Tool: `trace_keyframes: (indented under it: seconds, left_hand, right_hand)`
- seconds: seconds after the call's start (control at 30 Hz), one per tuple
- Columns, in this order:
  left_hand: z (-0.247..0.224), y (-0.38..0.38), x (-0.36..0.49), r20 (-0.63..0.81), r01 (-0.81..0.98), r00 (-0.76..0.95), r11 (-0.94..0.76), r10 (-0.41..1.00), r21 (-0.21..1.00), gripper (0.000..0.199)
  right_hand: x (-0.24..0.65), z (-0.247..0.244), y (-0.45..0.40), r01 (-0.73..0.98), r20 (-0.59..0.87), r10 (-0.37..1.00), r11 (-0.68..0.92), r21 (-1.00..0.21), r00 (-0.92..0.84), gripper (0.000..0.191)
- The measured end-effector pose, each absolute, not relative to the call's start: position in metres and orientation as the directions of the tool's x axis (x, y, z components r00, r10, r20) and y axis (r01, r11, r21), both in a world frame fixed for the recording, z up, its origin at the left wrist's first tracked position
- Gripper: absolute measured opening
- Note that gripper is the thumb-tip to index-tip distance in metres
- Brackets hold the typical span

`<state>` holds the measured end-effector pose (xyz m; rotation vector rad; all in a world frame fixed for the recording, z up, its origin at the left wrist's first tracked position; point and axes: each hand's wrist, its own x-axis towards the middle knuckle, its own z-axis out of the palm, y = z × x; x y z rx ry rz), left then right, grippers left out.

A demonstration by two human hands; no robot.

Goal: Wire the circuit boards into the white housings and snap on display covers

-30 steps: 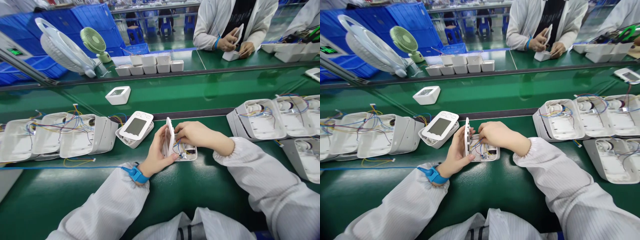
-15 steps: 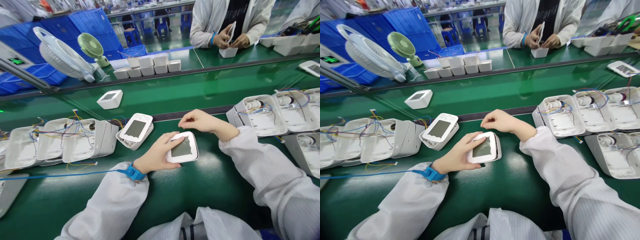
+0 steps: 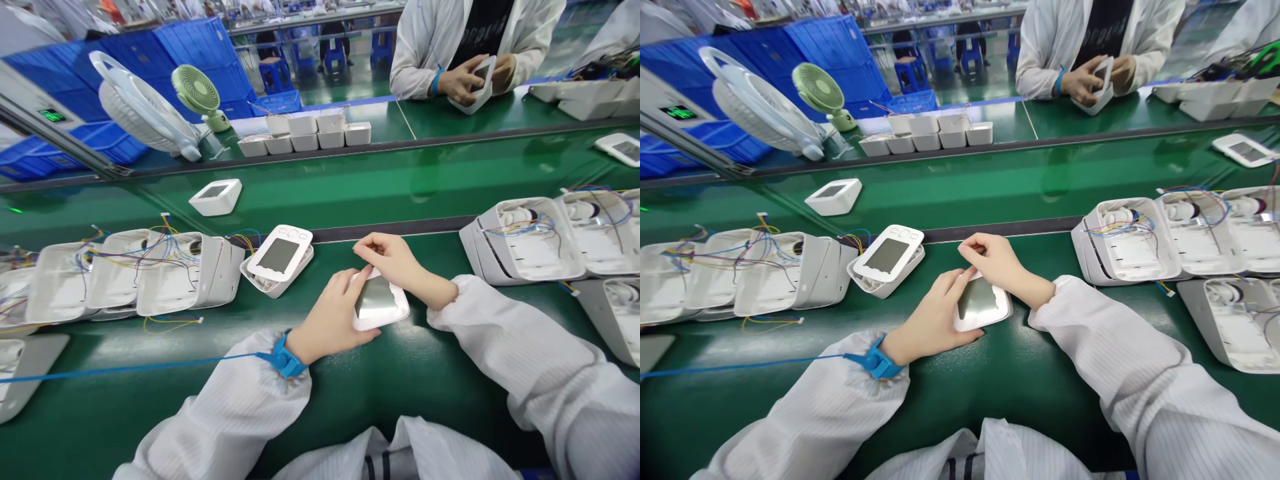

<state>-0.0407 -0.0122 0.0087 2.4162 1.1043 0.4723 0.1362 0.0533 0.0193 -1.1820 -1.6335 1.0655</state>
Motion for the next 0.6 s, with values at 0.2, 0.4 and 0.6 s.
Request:
trace_keyframes:
  seconds: [0.2, 0.4, 0.6]
  left_hand:
    - [0.001, -0.003, -0.049, 0.456, 0.707, 0.408, -0.59, 0.791, 0.391, 0.084]
    - [0.007, 0.006, -0.06, 0.371, 0.498, 0.242, -0.443, 0.896, 0.746, 0.053]
    - [0.012, 0.007, -0.063, 0.299, 0.474, 0.199, -0.358, 0.933, 0.804, 0.032]
  right_hand:
    - [0.131, 0.019, 0.048, 0.474, 0.175, 0.973, 0.228, -0.85, -0.153, 0.042]
    - [0.138, 0.013, 0.05, 0.436, 0.235, 0.946, 0.312, -0.844, -0.223, 0.039]
    - [0.141, 0.007, 0.047, 0.39, 0.368, 0.892, 0.447, -0.805, -0.264, 0.041]
